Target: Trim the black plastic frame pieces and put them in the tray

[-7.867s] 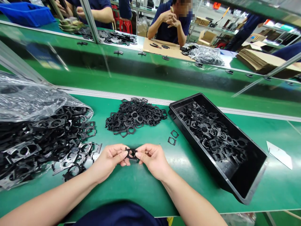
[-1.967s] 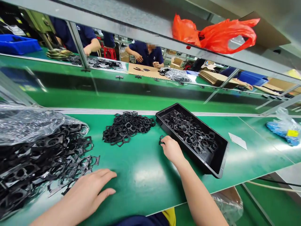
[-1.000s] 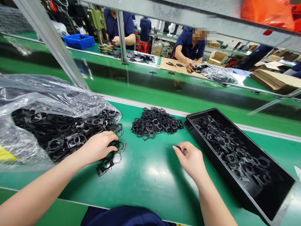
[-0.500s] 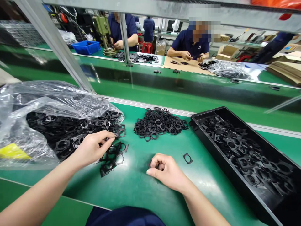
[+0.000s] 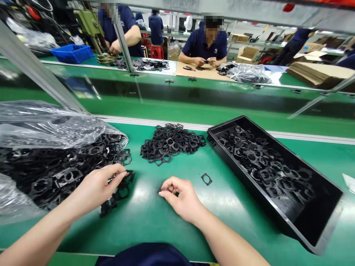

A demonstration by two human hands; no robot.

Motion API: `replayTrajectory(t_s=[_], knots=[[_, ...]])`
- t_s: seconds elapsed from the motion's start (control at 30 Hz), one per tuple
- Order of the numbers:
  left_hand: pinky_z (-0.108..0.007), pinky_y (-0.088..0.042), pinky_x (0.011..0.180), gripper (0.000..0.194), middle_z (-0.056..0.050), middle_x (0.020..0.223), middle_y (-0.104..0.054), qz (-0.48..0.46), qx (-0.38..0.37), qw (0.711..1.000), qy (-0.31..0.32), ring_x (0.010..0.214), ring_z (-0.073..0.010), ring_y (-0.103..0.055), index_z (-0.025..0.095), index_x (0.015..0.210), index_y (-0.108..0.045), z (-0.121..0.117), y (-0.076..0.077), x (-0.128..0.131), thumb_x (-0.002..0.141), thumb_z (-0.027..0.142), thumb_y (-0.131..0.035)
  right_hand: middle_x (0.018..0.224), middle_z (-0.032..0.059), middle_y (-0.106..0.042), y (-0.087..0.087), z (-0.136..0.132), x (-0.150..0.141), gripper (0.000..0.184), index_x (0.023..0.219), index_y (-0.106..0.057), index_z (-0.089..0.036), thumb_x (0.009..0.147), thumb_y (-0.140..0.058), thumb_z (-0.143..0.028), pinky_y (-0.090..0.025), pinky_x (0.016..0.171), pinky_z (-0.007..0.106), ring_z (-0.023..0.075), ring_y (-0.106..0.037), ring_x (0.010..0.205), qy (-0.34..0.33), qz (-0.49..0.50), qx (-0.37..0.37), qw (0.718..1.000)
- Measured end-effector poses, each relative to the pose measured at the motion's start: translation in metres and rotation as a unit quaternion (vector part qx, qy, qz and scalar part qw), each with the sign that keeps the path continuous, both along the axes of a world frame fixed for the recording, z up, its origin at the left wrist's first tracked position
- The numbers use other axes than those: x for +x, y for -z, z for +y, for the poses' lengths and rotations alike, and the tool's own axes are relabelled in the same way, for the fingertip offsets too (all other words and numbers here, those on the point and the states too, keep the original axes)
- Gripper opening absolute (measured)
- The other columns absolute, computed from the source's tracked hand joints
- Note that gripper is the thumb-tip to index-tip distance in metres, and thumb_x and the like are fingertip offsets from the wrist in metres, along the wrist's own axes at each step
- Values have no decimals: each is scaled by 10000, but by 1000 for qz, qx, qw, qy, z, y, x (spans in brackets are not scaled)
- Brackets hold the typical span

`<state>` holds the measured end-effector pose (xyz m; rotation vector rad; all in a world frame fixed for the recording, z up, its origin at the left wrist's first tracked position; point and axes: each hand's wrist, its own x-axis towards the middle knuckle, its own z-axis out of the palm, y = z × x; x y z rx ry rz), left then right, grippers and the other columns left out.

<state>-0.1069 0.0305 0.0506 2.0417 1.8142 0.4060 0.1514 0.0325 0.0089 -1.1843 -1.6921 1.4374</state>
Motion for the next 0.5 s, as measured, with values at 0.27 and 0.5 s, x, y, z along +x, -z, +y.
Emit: replayTrajectory(t_s=[0.27,0.5], knots=[[-224,-397,517,289,26,644,-634,-28,18,998,-48,530,-133,-553,212,851,-574,2,-1,-6,917,398,-362,640,-28,-580,5,0,-5,293,899,-563,-179,745,-696,-390,-500,572,246,114,-579,563,12,68,-112,991],[-305,-471,796,238,-56,911,-671,1,88,996,-5,870,-213,-625,207,899,-605,-1,6,-12,909,340,-408,618,-8,-615,2,1,-3,241,763,-620,-174,739,-697,-401,-449,564,228,110,-559,563,37,29,-61,997]])
